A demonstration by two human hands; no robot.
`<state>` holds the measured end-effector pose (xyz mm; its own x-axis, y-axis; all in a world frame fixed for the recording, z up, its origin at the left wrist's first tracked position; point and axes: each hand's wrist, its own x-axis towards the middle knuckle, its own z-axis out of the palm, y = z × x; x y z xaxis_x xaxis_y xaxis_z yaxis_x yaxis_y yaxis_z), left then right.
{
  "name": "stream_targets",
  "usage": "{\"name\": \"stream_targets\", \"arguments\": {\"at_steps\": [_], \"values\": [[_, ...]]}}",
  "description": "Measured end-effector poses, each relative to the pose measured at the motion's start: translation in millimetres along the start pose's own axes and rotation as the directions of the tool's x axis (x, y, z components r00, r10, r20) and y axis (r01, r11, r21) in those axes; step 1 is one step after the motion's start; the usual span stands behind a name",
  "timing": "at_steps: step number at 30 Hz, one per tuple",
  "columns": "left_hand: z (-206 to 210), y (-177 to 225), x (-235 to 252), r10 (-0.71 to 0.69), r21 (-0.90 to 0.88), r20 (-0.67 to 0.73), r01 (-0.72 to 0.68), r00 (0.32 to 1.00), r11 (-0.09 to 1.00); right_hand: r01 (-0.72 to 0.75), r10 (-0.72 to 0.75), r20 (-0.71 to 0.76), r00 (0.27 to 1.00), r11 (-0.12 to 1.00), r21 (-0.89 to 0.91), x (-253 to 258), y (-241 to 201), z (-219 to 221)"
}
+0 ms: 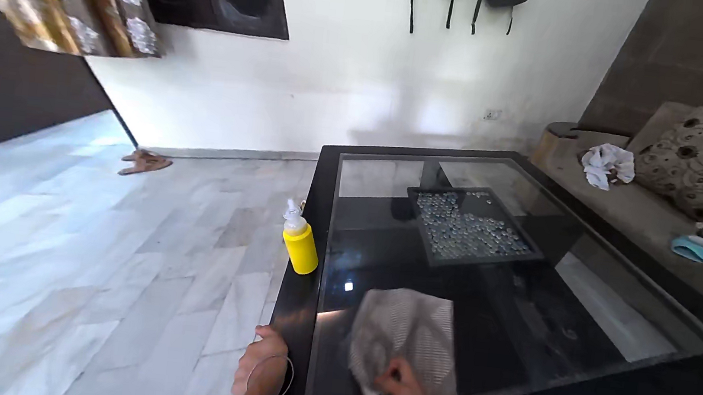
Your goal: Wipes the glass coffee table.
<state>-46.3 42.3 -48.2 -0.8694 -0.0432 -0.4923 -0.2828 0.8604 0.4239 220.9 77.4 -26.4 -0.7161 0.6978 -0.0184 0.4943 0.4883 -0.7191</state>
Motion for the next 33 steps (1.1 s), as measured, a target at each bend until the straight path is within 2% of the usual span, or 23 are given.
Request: {"name": "stream_targets", "arguments": {"at_steps": [3, 5, 11, 14, 17, 20, 23, 26, 28, 29, 31, 33], "values": [[2, -1, 2, 0.0, -0.007, -0.006, 0.0, 1.0, 1.0, 0.255, -0.271, 0.117, 0.956, 0.957, 0.139, 0, -4, 24], [-1, 0, -1, 0.0, 0.006, 0.01, 0.0, 1.0, 1.0, 0.28, -0.306, 0.16, 0.939, 0.946, 0.166, 0, -6, 29], [-3, 3, -7, 0.0, 0.046, -0.017, 0.0, 1.0, 0.999, 0.137, -0.129, 0.13, 0.983, 0.989, -0.052, 1, -25, 33], [-1, 4, -6, -0.017, 0.023, -0.021, 0.017, 1.0, 1.0, 0.03, -0.024, 0.041, 0.999, 0.985, -0.17, 16, -22, 27], [3, 3, 1, -0.018, 0.038, -0.029, 0.019, 0.999, 0.999, -0.173, 0.142, -0.136, 0.98, 0.954, -0.246, 35, 2, 6], [5, 1, 5, -0.005, 0.052, -0.025, 0.006, 1.0, 0.999, -0.441, 0.381, -0.292, 0.877, 0.881, -0.175, 40, 30, -34], [5, 0, 6, -0.013, 0.014, -0.031, 0.013, 0.999, 1.0, -0.605, 0.499, -0.554, 0.666, 0.796, -0.011, 28, 66, -62], [4, -1, 5, -0.01, 0.019, -0.035, 0.011, 0.999, 1.0, -0.679, 0.551, -0.713, 0.434, 0.72, 0.143, 8, 95, -81], [4, 0, 5, -0.009, 0.017, -0.035, 0.01, 0.999, 1.0, -0.693, 0.567, -0.754, 0.331, 0.689, 0.213, -3, 107, -87], [4, 0, 5, -0.011, 0.009, -0.037, 0.011, 0.999, 1.0, -0.697, 0.571, -0.763, 0.304, 0.679, 0.231, -6, 109, -89], [4, 1, 4, -0.017, -0.013, -0.038, 0.017, 0.999, 1.0, -0.683, 0.546, -0.781, 0.304, 0.696, 0.221, -6, 109, -88], [3, 0, 3, -0.013, -0.002, -0.035, 0.013, 0.999, 1.0, -0.637, 0.498, -0.782, 0.375, 0.751, 0.173, -2, 104, -82]]}}
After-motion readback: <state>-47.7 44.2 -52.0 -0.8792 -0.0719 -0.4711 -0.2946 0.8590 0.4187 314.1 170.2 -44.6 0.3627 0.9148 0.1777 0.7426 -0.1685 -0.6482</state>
